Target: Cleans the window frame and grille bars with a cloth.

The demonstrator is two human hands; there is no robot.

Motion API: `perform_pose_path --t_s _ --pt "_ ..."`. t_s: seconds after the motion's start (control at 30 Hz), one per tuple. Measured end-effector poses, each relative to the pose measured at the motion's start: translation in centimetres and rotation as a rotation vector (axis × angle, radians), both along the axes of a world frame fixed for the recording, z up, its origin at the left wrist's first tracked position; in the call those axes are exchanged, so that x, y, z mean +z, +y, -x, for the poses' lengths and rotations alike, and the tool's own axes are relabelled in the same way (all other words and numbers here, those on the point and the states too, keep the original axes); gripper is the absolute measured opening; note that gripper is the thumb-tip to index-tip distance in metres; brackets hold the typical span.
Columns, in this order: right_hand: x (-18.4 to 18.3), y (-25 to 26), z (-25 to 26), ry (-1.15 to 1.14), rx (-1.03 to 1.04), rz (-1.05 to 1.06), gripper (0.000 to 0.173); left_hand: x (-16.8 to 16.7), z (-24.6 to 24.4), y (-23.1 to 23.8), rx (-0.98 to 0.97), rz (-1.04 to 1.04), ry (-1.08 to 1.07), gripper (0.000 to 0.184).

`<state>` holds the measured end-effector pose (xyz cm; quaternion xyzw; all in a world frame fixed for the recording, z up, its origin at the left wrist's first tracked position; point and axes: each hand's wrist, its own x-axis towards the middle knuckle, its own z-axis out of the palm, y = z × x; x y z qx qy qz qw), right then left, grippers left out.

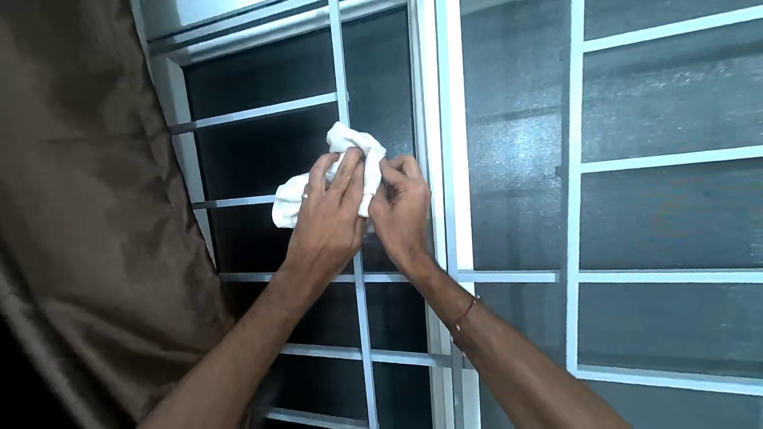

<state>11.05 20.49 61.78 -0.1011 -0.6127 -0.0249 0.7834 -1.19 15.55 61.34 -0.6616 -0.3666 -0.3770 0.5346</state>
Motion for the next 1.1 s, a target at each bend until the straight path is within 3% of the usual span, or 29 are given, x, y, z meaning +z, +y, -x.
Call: perform_pose_path --t_s 0.13,0.23,0.37,0.5,0.6,0.7,0.8,0.93,1.0,1.1 --pt "5.3 0.4 0.2 -0.050 -0.004 -0.006 0.030 5.2 -0.9 -0.8 0.101 0.022 -0.060 0.057" --pt "6.7 0.8 0.3 -0.078 0.155 0.032 0.038 6.4 -1.3 -1.1 0.094 0.004 -0.095 0.053" --pt "2.5 1.8 0.3 -0.098 0.270 -0.032 0.027 3.3 -0.1 -2.0 0.053 0.060 -0.051 0.050" --pt "-3.1 1.2 0.0 -0.108 0.119 -0.094 0.021 -2.4 1.8 -1.4 -0.170 0.046 -0.020 0.046" --pt "-5.2 -0.5 -0.6 -0.159 -0.016 -0.105 0.017 -5.1 1.6 -0.7 -0.269 0.005 -0.107 0.043" --pt "-3.5 -0.2 -0.2 -0.132 -0.086 -0.084 0.016 -4.7 1.2 -0.2 -0.182 -0.048 -0.094 0.044" --pt "-1.4 0.3 -0.3 -0.201 -0.075 -0.042 0.018 -1.7 1.0 0.1 -0.046 -0.056 -0.094 0.041" --pt "0.6 0.3 -0.8 -0.280 -0.051 -0.041 0.023 1.5 0.5 -0.4 -0.072 -0.018 -0.140 0.043" --pt "0.5 0.2 -1.3 -0.302 -0.082 -0.055 0.021 1.4 0.3 -0.7 -0.120 0.001 -0.169 0.042" --pt "-1.3 0.7 -1.7 -0.340 -0.191 -0.047 0.019 -2.1 0.8 -0.5 -0.201 -0.027 -0.135 0.040"
